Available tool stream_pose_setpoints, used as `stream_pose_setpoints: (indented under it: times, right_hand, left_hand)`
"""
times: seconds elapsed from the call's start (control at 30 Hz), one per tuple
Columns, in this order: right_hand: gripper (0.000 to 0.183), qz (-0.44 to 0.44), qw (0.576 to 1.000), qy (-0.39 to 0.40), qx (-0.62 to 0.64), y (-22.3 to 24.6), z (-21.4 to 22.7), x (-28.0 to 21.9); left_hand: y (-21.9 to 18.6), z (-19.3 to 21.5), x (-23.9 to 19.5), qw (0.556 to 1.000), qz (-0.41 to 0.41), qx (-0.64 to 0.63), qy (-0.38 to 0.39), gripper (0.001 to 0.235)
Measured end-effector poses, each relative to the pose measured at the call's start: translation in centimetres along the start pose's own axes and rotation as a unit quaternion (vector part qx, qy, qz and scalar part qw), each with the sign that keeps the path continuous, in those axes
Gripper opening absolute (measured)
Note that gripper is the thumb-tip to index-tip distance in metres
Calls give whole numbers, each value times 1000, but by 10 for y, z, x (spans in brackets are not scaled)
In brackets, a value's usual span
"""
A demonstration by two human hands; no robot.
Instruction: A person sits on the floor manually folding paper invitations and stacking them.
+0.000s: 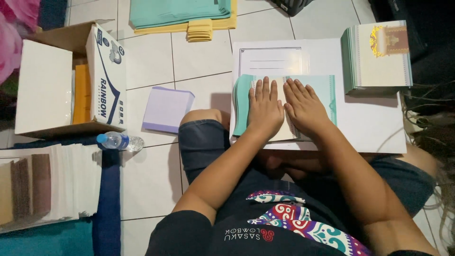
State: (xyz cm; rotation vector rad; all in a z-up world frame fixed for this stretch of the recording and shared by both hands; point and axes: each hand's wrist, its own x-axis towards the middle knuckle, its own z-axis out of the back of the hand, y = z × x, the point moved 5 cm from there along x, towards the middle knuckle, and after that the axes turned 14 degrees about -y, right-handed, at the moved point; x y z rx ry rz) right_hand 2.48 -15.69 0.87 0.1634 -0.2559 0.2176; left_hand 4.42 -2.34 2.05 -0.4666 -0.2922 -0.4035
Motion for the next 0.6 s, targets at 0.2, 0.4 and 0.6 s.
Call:
stream_pose_setpoints:
  times: [0.2,0.4,0.6]
  right_hand:
    - [65,-7,1000,-9,-3,-3,-6,8]
    - [65,-17,1000,2,-10,8,-4,-25]
    - [64,-14,1000,-10,6,-1,-7,10]
  left_hand:
    - [2,0,2,1000,5,5,7,62]
    - [0,-1,2,1000,4,-1,16,61]
    - [1,0,2,1000,5,-2,17,61]
